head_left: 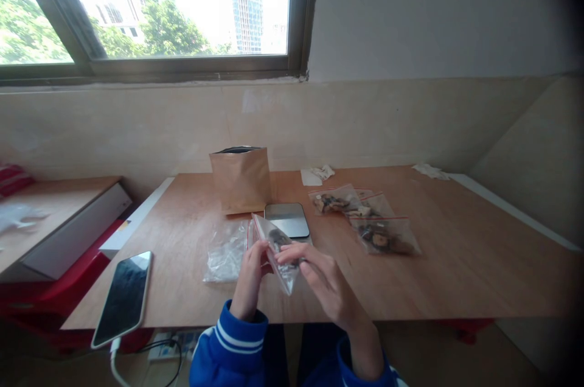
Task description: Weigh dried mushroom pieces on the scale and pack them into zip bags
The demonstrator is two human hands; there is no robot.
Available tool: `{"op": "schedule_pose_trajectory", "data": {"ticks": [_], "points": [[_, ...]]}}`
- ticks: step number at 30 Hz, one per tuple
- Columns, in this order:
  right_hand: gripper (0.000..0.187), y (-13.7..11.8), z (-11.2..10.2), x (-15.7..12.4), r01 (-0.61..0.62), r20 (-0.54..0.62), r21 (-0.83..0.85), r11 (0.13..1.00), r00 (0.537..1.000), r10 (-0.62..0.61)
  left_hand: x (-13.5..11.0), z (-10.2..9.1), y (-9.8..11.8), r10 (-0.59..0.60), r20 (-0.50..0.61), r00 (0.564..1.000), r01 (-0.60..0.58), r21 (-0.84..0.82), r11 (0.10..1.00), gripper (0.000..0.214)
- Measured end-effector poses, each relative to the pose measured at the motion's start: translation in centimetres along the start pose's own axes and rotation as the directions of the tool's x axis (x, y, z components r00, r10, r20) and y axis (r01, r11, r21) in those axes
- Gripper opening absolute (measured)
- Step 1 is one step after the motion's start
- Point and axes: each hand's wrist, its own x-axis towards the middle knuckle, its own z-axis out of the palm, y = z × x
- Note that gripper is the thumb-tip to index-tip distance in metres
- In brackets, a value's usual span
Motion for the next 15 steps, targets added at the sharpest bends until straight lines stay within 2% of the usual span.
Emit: {"op": "schedule_pose_trajectory", "data": {"ticks": [2,5,7,9,12,15], "points": [[0.03,0.4,0.1,0.0,-0.071,-0.076,-0.018,0.997,0.995,0.07,-0.1,0.2,0.1,0.074,0.02,0.997,-0.076,0.106,0.992,0.031],[0.024,1.5,0.9,0.5,-0.136,-0.168,-0.15,0.979,0.98,0.111,-0.5,0.6,0.3,0.203,0.08,0.976,-0.217,0.283,0.934,0.034],[0.024,2.4,1.7,0.8,-0.181,-0.141,-0.187,0.965,0.978,0.156,-0.7,0.8,0.1,0.291,0.101,0.951,-0.306,0.408,0.86,0.036],[0.025,3.1,2.3,1.0,-0.228,-0.083,-0.136,0.964,0.972,0.219,-0.7,0.8,-0.4,0.344,0.103,0.933,-0.348,0.496,0.795,0.039],[0.024,4.0,2.8,1.0,-0.262,-0.03,-0.038,0.964,0.965,0.261,-0.4,0.7,-1.2,0.343,0.115,0.932,-0.35,0.529,0.773,0.039],[0.025,4.4,2.9,1.0,-0.258,-0.045,-0.004,0.966,0.965,0.258,-0.2,0.7,-1.6,0.328,0.157,0.932,-0.36,0.523,0.772,0.037]]}}
